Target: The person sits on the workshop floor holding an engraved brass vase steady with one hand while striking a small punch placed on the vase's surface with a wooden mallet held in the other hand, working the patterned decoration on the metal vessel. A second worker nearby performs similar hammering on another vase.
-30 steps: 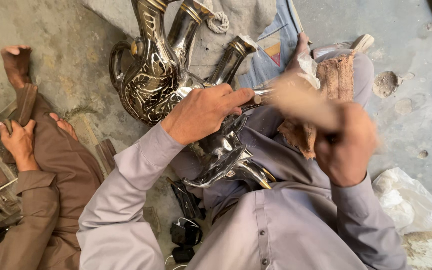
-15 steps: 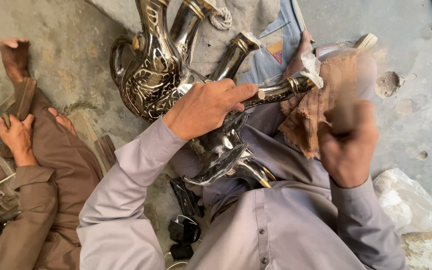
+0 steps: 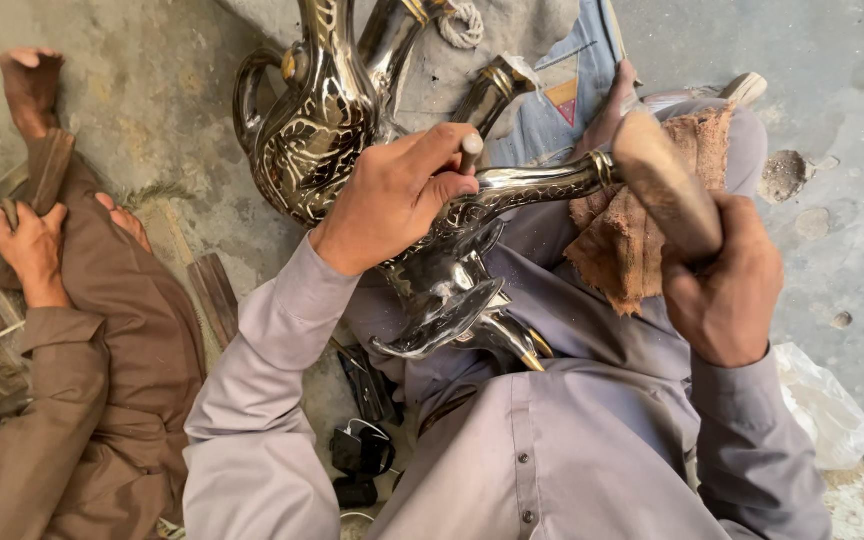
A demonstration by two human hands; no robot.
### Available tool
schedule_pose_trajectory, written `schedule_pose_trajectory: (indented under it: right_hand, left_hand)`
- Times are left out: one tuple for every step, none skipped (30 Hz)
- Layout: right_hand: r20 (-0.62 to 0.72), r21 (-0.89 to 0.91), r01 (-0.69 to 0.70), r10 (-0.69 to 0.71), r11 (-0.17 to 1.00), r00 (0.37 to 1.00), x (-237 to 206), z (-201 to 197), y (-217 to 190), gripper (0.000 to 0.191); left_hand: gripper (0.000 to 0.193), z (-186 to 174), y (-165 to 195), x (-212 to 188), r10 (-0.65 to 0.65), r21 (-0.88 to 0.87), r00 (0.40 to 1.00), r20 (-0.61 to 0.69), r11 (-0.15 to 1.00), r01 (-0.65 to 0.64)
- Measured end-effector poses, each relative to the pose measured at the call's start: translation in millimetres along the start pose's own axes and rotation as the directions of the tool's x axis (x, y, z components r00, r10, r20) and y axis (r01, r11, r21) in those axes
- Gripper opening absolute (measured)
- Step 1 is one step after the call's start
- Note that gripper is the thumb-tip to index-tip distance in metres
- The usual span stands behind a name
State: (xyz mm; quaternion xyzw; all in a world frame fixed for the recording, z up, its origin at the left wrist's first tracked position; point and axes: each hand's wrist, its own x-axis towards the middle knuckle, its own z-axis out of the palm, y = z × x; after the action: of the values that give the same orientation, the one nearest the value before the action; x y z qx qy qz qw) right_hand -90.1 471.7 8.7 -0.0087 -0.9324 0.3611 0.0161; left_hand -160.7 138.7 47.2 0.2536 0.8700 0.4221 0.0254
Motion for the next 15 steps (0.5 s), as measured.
schedule_pose_trajectory:
  right_hand:
    - [-0.005,-0.013,0.015,-0.015,1.0,1.0,1.0,-1.0,-0.8,0.032]
    - [-0.014,-0.025,0.031,-0.031,0.999,0.999,2.7,-1.9,-2.8,0.034]
    - [-0.027,-0.038,0.048,-0.049,0.998,0.998,5.8,-2.8,-5.7,0.036]
    - [-0.04,-0.038,0.063,-0.064,0.997,0.997,9.4,-4.2,-9.5,0.033]
    - [-0.051,-0.04,0.076,-0.078,0.996,0.996,12.8,-5.6,-14.2,0.03]
    - [-0.06,-0.04,0.088,-0.09,0.995,0.994,16.7,-7.3,-19.0,0.028]
    - [-0.074,-0.089,0.141,-0.148,0.986,0.986,21.6,-9.3,-23.5,0.028]
    - [-0.086,-0.139,0.192,-0.205,0.972,0.975,26.6,-11.2,-27.8,0.028]
    - [-0.094,-0.19,0.241,-0.262,0.952,0.961,30.8,-12.0,-32.5,0.028]
    - [-0.076,-0.128,0.248,-0.259,0.96,0.963,35.2,-14.9,-36.6,0.028]
    - [-0.059,-0.067,0.253,-0.257,0.965,0.965,40.4,-20.4,-40.0,0.028]
    - [-0.035,0.053,0.226,-0.225,0.973,0.974,44.2,-22.9,-44.6,0.03]
    - [-0.011,0.17,0.191,-0.192,0.967,0.981,48.2,-25.5,-49.2,0.032]
    - [0.033,0.342,0.114,-0.133,0.933,0.991,52.1,-28.9,-54.0,0.037]
    - [0.084,0.502,0.03,-0.083,0.865,0.993,56.7,-31.0,-59.0,0.041]
  left_hand:
    - [0.034,-2.2,-0.5,-4.3,-0.045,0.012,0.999,0.011,0.999,0.045]
    - [0.035,-3.4,-1.4,-7.5,-0.087,0.025,0.996,0.022,0.996,0.086]
    - [0.035,-3.5,-2.7,-10.1,-0.064,0.01,0.998,0.012,0.998,0.064]
    - [0.035,-2.3,-3.6,-12.4,-0.043,-0.004,0.999,0.002,0.999,0.043]
    - [0.035,-1.0,-4.5,-14.7,-0.024,-0.019,1.0,-0.008,1.0,0.024]
    - [0.035,-0.5,-5.9,-16.8,-0.024,-0.031,1.0,-0.012,0.999,0.023]
    - [0.036,0.1,-7.5,-17.9,-0.022,-0.042,1.0,-0.014,0.999,0.021]
    - [0.037,0.6,-8.9,-19.0,-0.019,-0.054,1.0,-0.017,0.998,0.018]
    - [0.037,0.9,-10.0,-20.0,0.005,-0.026,1.0,-0.028,1.0,-0.006]
    - [0.037,1.3,-10.9,-20.4,0.03,0.002,0.999,-0.038,1.0,-0.03]
    - [0.037,1.4,-11.7,-20.7,0.058,0.029,0.997,-0.047,0.998,-0.056]
    - [0.038,1.6,-12.3,-20.3,0.049,0.049,0.998,-0.046,0.998,-0.047]
    - [0.038,1.9,-12.6,-20.0,0.039,0.07,0.998,-0.045,0.997,-0.036]
    - [0.039,1.7,-12.7,-19.8,0.03,0.091,0.999,-0.042,0.996,-0.027]
    - [0.038,1.5,-12.9,-19.2,0.031,0.083,0.999,-0.041,0.996,-0.027]
